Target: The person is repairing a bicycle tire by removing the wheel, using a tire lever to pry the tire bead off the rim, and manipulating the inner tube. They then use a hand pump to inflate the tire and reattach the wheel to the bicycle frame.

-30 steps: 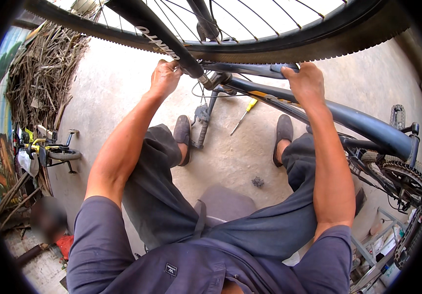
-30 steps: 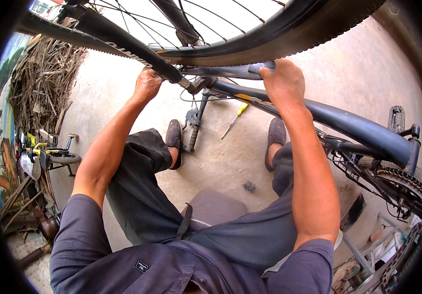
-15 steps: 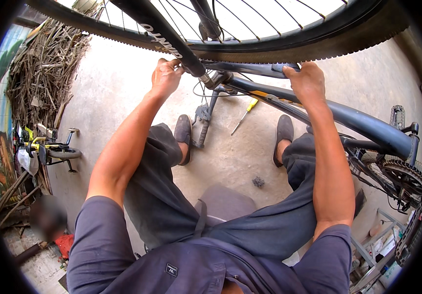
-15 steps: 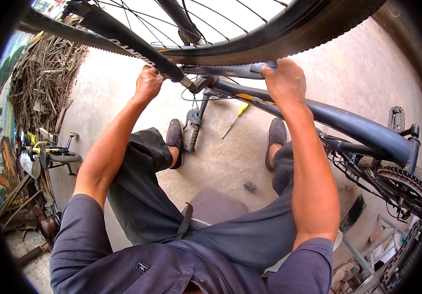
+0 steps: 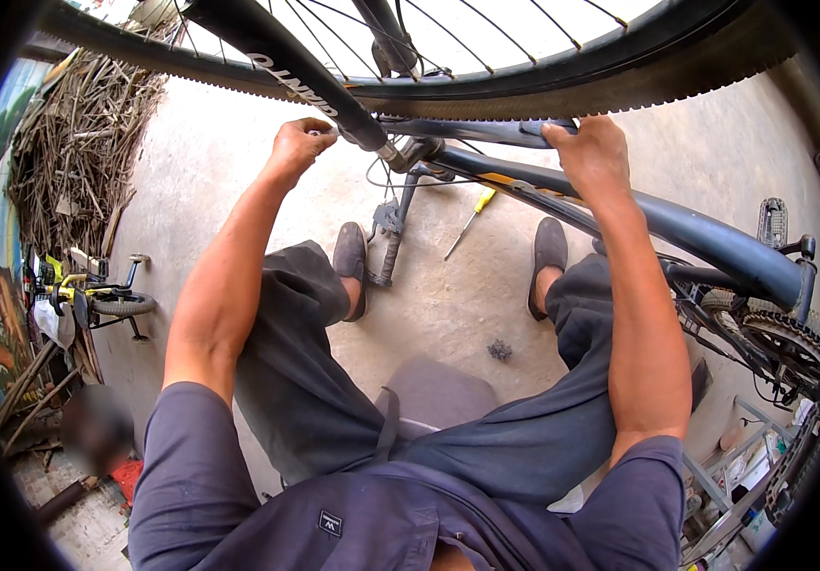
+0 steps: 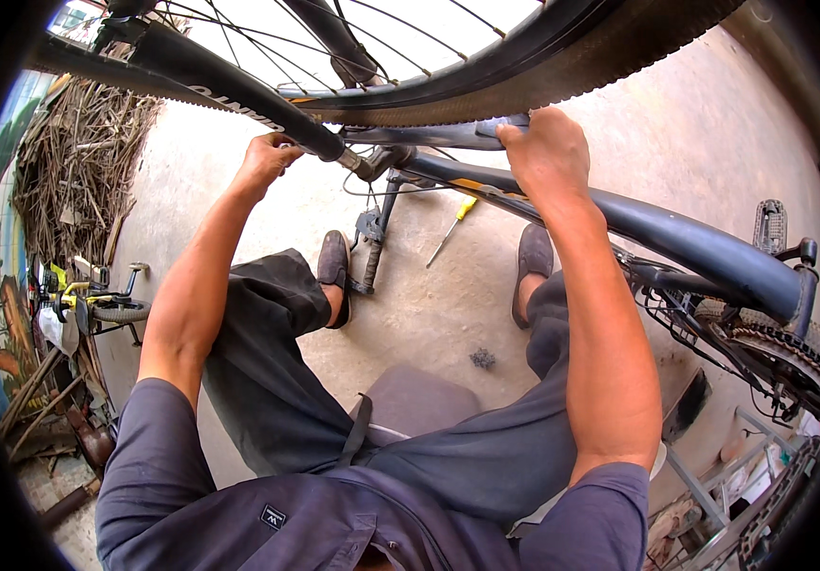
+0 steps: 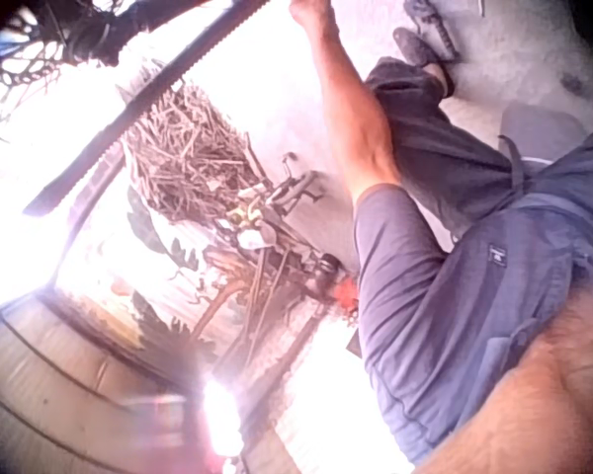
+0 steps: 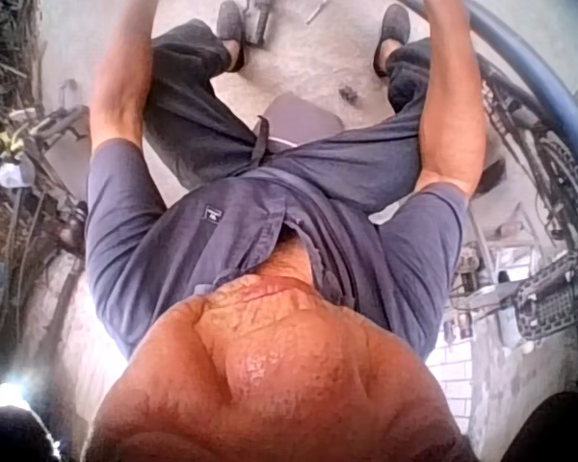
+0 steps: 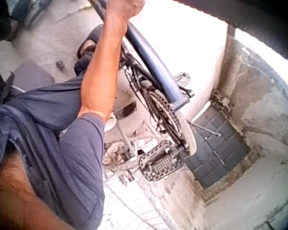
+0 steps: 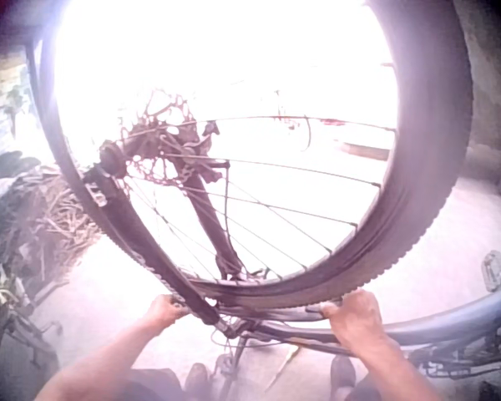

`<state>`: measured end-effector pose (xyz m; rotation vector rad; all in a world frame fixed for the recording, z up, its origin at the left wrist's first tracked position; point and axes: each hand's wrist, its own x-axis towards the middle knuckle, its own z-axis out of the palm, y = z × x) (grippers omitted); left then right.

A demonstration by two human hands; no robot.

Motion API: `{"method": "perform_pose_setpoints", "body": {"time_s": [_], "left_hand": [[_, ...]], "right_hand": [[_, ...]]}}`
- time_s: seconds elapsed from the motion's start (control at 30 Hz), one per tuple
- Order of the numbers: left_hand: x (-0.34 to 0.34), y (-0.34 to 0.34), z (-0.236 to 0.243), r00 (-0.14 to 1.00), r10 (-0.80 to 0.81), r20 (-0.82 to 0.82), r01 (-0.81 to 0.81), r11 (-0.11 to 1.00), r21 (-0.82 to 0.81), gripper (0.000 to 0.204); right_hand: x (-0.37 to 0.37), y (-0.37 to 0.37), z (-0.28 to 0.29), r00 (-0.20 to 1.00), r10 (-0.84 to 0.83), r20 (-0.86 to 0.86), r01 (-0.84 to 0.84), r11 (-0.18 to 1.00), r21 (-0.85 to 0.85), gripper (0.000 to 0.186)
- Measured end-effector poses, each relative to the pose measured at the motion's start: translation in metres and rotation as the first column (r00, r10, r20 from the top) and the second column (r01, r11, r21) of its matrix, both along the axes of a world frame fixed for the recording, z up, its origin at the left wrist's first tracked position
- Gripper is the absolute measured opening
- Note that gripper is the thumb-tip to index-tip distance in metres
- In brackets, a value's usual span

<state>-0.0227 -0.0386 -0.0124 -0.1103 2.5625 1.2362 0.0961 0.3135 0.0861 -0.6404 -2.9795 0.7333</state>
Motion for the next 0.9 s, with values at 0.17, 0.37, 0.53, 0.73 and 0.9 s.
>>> {"method": "perform_pose_setpoints", "body": {"time_s": [0.17,0.37,0.53,0.73,0.9], "left_hand": [[0.008,0.001,0.016,0.999,0.013,0.041,-0.018,0.993,0.116,0.026],[0.016,0.003,0.013,0.995,0.086,0.041,-0.092,0.977,0.194,0.021],[0.016,-0.003,0.017,0.992,0.124,-0.006,-0.117,0.952,0.282,0.023],[0.021,0.000,0.028,0.993,0.114,-0.003,-0.109,0.953,0.284,0.026],[0.024,0.005,0.033,0.989,0.146,-0.022,-0.122,0.893,0.433,0.026]], "right_hand": [[-0.005,0.000,-0.004,0.994,-0.105,-0.011,0.101,0.981,-0.168,0.032],[-0.004,-0.010,-0.006,0.996,-0.066,0.053,0.062,0.995,0.077,0.030],[-0.004,-0.005,-0.014,0.999,-0.021,0.051,0.019,0.999,0.038,0.030],[-0.007,0.000,-0.026,0.999,-0.037,0.038,0.039,0.998,-0.048,0.034],[-0.011,-0.001,-0.021,0.992,-0.071,0.101,0.073,0.997,-0.011,0.038]]}}
